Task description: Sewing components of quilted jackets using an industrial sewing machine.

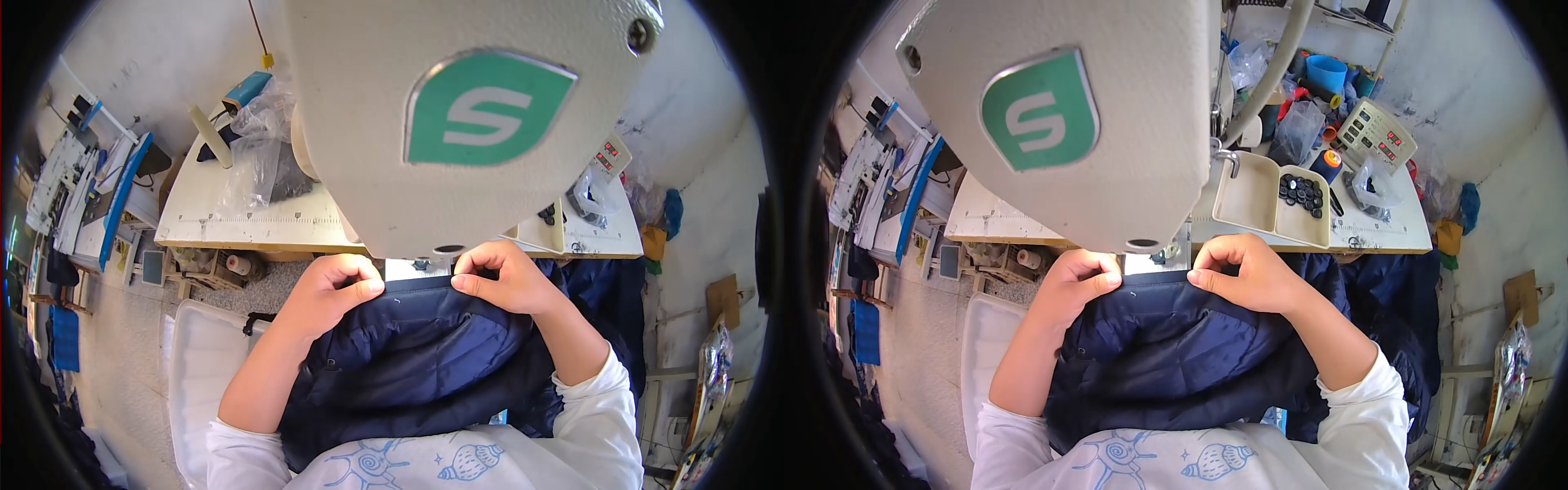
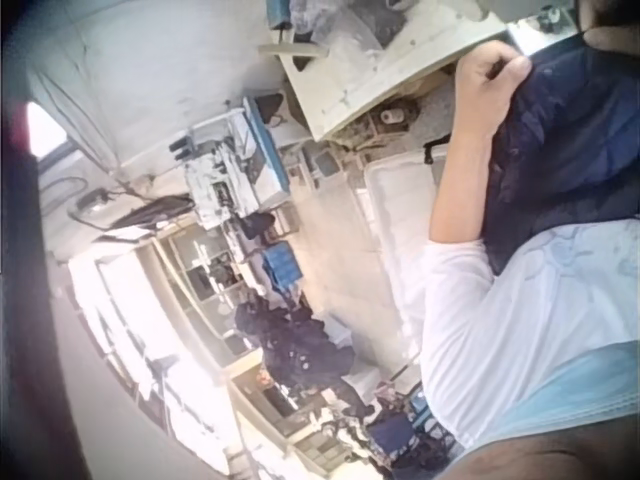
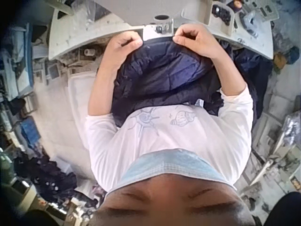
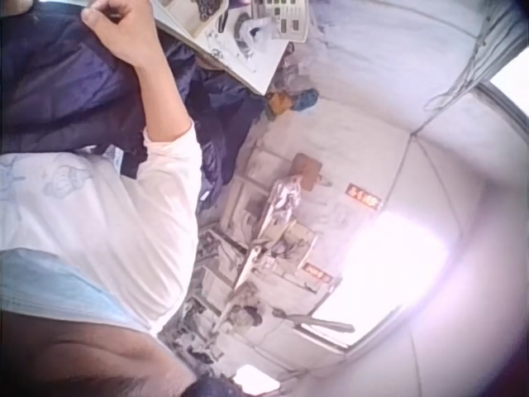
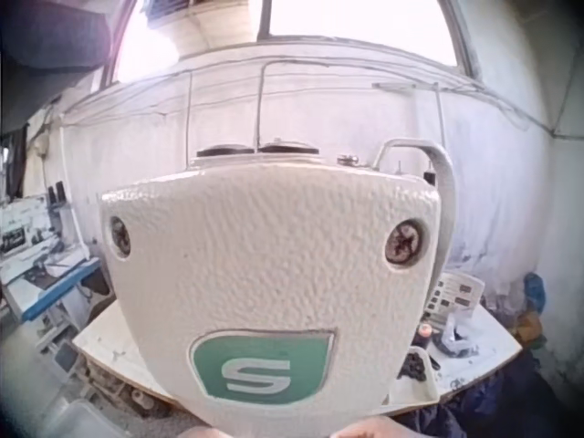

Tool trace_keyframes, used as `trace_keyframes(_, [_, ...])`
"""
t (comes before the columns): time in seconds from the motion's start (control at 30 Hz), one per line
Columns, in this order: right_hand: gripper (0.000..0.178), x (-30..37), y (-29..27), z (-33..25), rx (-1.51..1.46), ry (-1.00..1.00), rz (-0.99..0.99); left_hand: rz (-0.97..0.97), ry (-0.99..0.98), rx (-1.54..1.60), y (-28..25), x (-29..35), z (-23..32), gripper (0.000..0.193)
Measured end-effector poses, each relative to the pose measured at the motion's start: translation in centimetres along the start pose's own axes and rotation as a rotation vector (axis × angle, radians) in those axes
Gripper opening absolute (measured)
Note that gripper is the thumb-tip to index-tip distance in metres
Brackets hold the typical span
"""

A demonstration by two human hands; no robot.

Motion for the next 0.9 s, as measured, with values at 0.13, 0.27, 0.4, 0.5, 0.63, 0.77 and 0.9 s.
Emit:
trace_keyframes(0.13, [0.015, -0.9, -0.3, 0.9, -0.116, 0.076, -0.011, 0.066, -0.111, 0.030, -0.5, -0.8, -0.8, 0.007])
trace_keyframes(0.27, [0.016, -1.4, -0.6, 0.7, -0.125, 0.043, 0.011, 0.124, -0.123, 0.029, -0.8, -1.0, -0.9, 0.007])
trace_keyframes(0.4, [0.016, -1.8, -0.8, 0.7, -0.123, 0.022, 0.021, 0.175, -0.048, 0.110, -0.7, -1.1, -1.2, 0.009])
trace_keyframes(0.5, [0.018, -2.0, -1.1, 0.7, -0.119, 0.039, 0.024, 0.202, -0.057, 0.155, -0.7, -1.3, -1.5, 0.012])
trace_keyframes(0.63, [0.019, -2.2, -1.2, 1.1, -0.148, 0.046, 0.002, 0.214, -0.051, 0.196, -0.6, -1.4, -1.6, 0.016])
trace_keyframes(0.77, [0.021, -2.3, -1.1, 1.4, -0.216, 0.055, -0.043, 0.255, -0.060, 0.147, -0.5, -1.4, -1.3, 0.021])
trace_keyframes(0.9, [0.023, -2.4, -0.9, 1.3, -0.280, 0.009, -0.069, 0.281, -0.040, 0.142, -0.5, -1.6, -1.2, 0.026])
Point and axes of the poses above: each hand's wrist, its own x-axis away from the middle knuckle, its own y-axis out of the palm, z = x × y, the point moved 5 cm from there along -x, towards the middle knuckle, and after that the axes turned 15 degrees about y, right-handed, at the moved point
